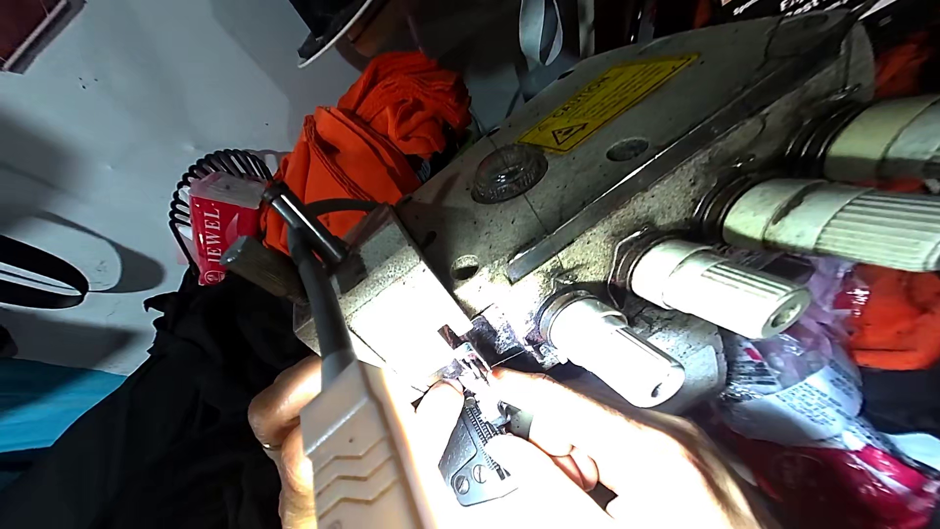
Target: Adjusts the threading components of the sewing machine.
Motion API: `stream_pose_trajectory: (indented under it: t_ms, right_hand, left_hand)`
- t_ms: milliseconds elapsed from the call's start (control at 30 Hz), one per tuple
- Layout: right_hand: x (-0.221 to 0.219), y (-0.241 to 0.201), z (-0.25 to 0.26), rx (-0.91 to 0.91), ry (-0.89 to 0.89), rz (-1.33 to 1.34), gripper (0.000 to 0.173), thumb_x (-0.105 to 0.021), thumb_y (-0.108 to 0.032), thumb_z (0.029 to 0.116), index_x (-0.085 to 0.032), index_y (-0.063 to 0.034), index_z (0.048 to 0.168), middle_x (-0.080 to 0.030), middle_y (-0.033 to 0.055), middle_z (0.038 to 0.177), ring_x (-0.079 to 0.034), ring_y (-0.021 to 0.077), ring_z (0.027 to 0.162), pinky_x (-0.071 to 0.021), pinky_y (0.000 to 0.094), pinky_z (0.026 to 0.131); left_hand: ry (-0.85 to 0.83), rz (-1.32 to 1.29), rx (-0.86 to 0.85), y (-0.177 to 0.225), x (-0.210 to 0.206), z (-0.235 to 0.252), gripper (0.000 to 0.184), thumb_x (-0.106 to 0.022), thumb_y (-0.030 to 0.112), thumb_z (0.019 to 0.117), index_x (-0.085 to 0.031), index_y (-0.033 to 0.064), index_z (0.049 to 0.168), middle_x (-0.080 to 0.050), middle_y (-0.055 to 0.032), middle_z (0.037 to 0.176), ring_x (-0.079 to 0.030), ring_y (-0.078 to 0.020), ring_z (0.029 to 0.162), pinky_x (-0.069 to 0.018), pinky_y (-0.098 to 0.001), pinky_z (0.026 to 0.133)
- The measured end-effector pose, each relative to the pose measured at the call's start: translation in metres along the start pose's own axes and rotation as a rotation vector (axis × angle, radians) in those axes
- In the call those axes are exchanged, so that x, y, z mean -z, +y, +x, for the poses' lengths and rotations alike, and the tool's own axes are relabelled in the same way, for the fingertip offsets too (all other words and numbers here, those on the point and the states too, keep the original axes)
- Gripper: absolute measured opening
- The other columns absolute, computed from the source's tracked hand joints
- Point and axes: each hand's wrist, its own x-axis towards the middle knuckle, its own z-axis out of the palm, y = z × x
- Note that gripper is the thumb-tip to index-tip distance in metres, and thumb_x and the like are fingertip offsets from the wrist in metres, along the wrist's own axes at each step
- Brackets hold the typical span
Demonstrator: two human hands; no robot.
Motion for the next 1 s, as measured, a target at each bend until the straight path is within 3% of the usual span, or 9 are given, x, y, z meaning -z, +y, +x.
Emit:
stream_pose_trajectory:
  t_ms: [133, 267, 333, 500, 700, 833, 1000]
  right_hand:
    - [0.003, -0.002, 0.002, -0.012, -0.040, -0.008, 0.026, -0.057, -0.024, 0.0983, -0.076, -0.0075, 0.108, -0.057, -0.0006, 0.066, -0.049, 0.0094, 0.057, -0.0389, 0.0248, 0.053]
    - [0.000, -0.005, -0.003, -0.091, 0.045, 0.134, 0.024, -0.062, -0.018, 0.0982, -0.075, -0.0007, 0.108, -0.067, 0.0071, 0.078, -0.055, 0.0076, 0.065, -0.0453, 0.0205, 0.061]
    - [-0.002, -0.007, -0.004, -0.096, 0.073, 0.187, 0.022, -0.063, -0.016, 0.0982, -0.075, 0.0004, 0.108, -0.070, 0.0097, 0.085, -0.058, 0.0054, 0.072, -0.0478, 0.0174, 0.067]
    - [-0.005, -0.014, -0.002, -0.044, 0.109, 0.030, 0.021, -0.069, -0.019, 0.0940, -0.078, -0.0047, 0.107, -0.075, 0.0098, 0.092, -0.068, 0.0117, 0.084, -0.0528, 0.0217, 0.074]
    - [-0.021, -0.013, -0.003, 0.077, 0.279, -0.122, 0.021, -0.070, -0.023, 0.0937, -0.080, -0.0044, 0.096, -0.074, 0.0110, 0.084, -0.068, 0.0135, 0.081, -0.0511, 0.0198, 0.077]
    - [-0.024, -0.010, -0.003, 0.065, 0.290, -0.030, 0.013, -0.071, -0.012, 0.0925, -0.081, -0.0035, 0.096, -0.076, 0.0139, 0.090, -0.069, 0.0127, 0.089, -0.0505, 0.0170, 0.085]
    - [-0.020, -0.015, -0.003, 0.047, 0.268, -0.075, 0.013, -0.071, -0.010, 0.0912, -0.080, -0.0023, 0.095, -0.076, 0.0133, 0.088, -0.070, 0.0105, 0.088, -0.0510, 0.0156, 0.086]
  left_hand:
    - [-0.033, -0.025, 0.011, -0.003, 0.006, -0.005, 0.009, -0.068, 0.012, 0.0920, -0.070, 0.0155, 0.101, -0.058, 0.0000, 0.115, -0.055, -0.0071, 0.110, -0.0448, -0.0215, 0.097]
    - [-0.008, -0.042, 0.056, 0.001, 0.006, -0.004, 0.007, -0.069, 0.015, 0.0928, -0.069, 0.0165, 0.099, -0.057, 0.0012, 0.117, -0.057, -0.0060, 0.106, -0.0492, -0.0184, 0.090]
    - [-0.006, -0.052, 0.072, 0.000, 0.007, -0.006, 0.005, -0.069, 0.017, 0.0935, -0.068, 0.0171, 0.098, -0.059, 0.0032, 0.118, -0.058, -0.0056, 0.111, -0.0496, -0.0195, 0.095]
    - [-0.014, -0.074, 0.090, -0.002, 0.005, -0.013, 0.003, -0.070, 0.017, 0.0941, -0.072, 0.0144, 0.094, -0.062, 0.0018, 0.115, -0.056, -0.0075, 0.118, -0.0450, -0.0233, 0.105]
    - [-0.051, -0.135, 0.086, -0.005, 0.003, -0.018, 0.006, -0.069, 0.022, 0.0966, -0.074, 0.0203, 0.101, -0.063, 0.0036, 0.116, -0.053, -0.0099, 0.121, -0.0394, -0.0267, 0.106]
    - [-0.044, -0.162, 0.075, -0.007, -0.002, -0.023, 0.007, -0.069, 0.021, 0.0965, -0.072, 0.0201, 0.102, -0.064, 0.0036, 0.118, -0.053, -0.0110, 0.120, -0.0397, -0.0276, 0.104]
    - [-0.022, -0.188, 0.088, -0.005, -0.003, -0.020, 0.005, -0.069, 0.021, 0.0962, -0.069, 0.0187, 0.101, -0.064, 0.0048, 0.119, -0.052, -0.0093, 0.121, -0.0388, -0.0262, 0.106]
